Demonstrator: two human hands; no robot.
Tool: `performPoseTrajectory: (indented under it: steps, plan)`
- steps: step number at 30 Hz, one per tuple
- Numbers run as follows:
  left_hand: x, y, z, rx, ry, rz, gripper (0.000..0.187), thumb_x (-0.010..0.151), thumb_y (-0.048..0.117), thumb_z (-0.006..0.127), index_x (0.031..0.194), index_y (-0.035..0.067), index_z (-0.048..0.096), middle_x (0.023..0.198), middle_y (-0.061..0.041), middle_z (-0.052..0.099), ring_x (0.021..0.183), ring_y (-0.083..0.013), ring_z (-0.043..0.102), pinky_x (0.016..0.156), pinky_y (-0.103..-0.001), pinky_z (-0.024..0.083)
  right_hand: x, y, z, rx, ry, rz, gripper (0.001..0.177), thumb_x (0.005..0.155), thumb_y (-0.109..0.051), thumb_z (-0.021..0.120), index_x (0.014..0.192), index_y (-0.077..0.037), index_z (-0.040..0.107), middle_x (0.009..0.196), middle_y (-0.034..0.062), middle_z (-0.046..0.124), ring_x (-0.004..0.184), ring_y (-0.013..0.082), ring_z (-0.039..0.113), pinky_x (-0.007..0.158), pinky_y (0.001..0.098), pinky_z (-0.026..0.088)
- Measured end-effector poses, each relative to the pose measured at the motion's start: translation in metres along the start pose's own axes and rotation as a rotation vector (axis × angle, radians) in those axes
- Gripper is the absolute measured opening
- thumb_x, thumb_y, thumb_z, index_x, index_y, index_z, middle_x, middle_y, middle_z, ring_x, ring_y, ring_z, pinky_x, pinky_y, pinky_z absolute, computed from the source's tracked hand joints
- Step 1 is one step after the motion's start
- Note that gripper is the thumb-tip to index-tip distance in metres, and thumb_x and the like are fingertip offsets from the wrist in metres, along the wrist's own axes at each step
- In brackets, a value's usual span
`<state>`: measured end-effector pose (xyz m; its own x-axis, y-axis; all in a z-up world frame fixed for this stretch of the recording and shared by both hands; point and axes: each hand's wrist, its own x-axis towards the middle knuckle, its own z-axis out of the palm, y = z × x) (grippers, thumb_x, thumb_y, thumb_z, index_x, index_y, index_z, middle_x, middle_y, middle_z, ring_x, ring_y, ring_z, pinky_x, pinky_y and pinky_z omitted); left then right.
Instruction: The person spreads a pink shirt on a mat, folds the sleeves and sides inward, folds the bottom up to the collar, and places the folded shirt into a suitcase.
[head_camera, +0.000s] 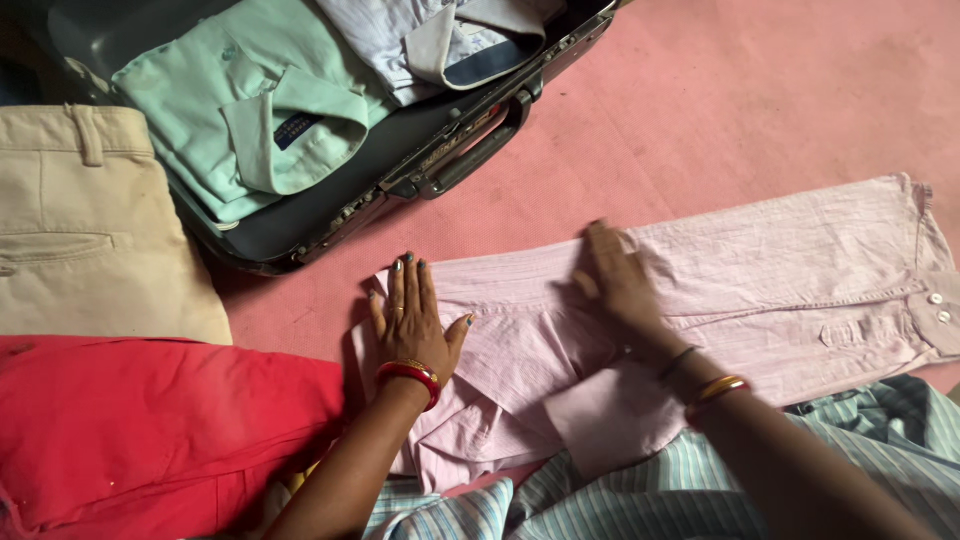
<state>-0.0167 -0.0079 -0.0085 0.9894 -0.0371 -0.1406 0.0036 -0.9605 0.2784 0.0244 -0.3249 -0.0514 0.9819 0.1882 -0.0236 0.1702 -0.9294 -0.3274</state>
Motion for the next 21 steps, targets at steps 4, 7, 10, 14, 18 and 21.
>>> performPoseTrajectory:
  steps: [4,7,10,14,18,21]
  plan:
    - [0.000,0.000,-0.002,-0.006,-0.019,-0.001,0.100,0.089,0.058,0.059,0.160,0.003,0.015,0.170,-0.010,0.007,0.157,-0.0258,0.004,0.122,-0.056,0.003,-0.001,0.111,-0.010,-0.078,0.062,0.114,0.082,0.103,-0.052,0.048,0.166,-0.008,0.018,0.170,0.0200,0.020,0.156,0.0403,0.020,0.126,0.0536,0.019]
    - [0.001,-0.002,-0.008,0.049,-0.059,-0.003,0.099,0.089,0.059,0.059,0.160,0.005,0.015,0.170,-0.009,0.007,0.157,-0.0255,0.003,0.123,-0.058,0.002,0.004,0.170,-0.027,-0.167,0.102,0.140,0.087,0.100,-0.055,0.052,0.163,-0.004,0.022,0.168,0.0223,0.021,0.156,0.0385,0.017,0.121,0.0566,0.018]
    - [0.005,-0.008,-0.015,0.070,-0.104,-0.040,0.098,0.090,0.057,0.059,0.160,0.007,0.014,0.171,-0.010,0.004,0.156,-0.0260,0.001,0.122,-0.060,0.002,0.004,0.164,-0.058,-0.111,-0.013,0.080,0.069,0.095,-0.054,0.059,0.148,-0.010,0.048,0.158,0.0125,0.045,0.156,0.0362,0.024,0.126,0.0507,0.021]
    - [0.005,-0.020,-0.023,0.056,-0.036,-0.048,0.096,0.090,0.050,0.063,0.161,0.005,0.015,0.170,-0.013,0.002,0.157,-0.0279,0.004,0.118,-0.063,0.006,-0.014,0.074,-0.133,0.020,-0.426,-0.037,0.057,0.083,-0.044,0.075,0.134,-0.018,0.067,0.128,0.0009,0.075,0.134,0.0202,0.062,0.128,0.0606,-0.004]
    - [0.005,-0.014,-0.019,-0.116,0.141,0.346,0.085,0.090,0.044,0.064,0.158,0.008,0.030,0.171,-0.020,0.013,0.155,-0.0367,0.022,0.124,-0.055,0.019,-0.048,-0.027,-0.146,0.272,-0.683,-0.119,0.040,0.082,-0.027,0.078,0.118,-0.011,0.073,0.116,0.0040,0.078,0.115,0.0179,0.071,0.107,0.0451,0.034]
    - [-0.008,0.004,-0.012,-0.210,-0.358,0.463,0.083,0.088,0.054,0.064,0.157,0.019,0.035,0.163,-0.007,0.035,0.148,-0.0320,0.035,0.123,-0.048,0.027,-0.070,-0.054,-0.142,0.466,-0.874,-0.193,0.027,0.081,-0.015,0.080,0.106,-0.007,0.077,0.107,0.0063,0.081,0.101,0.0160,0.078,0.092,0.0322,0.062]
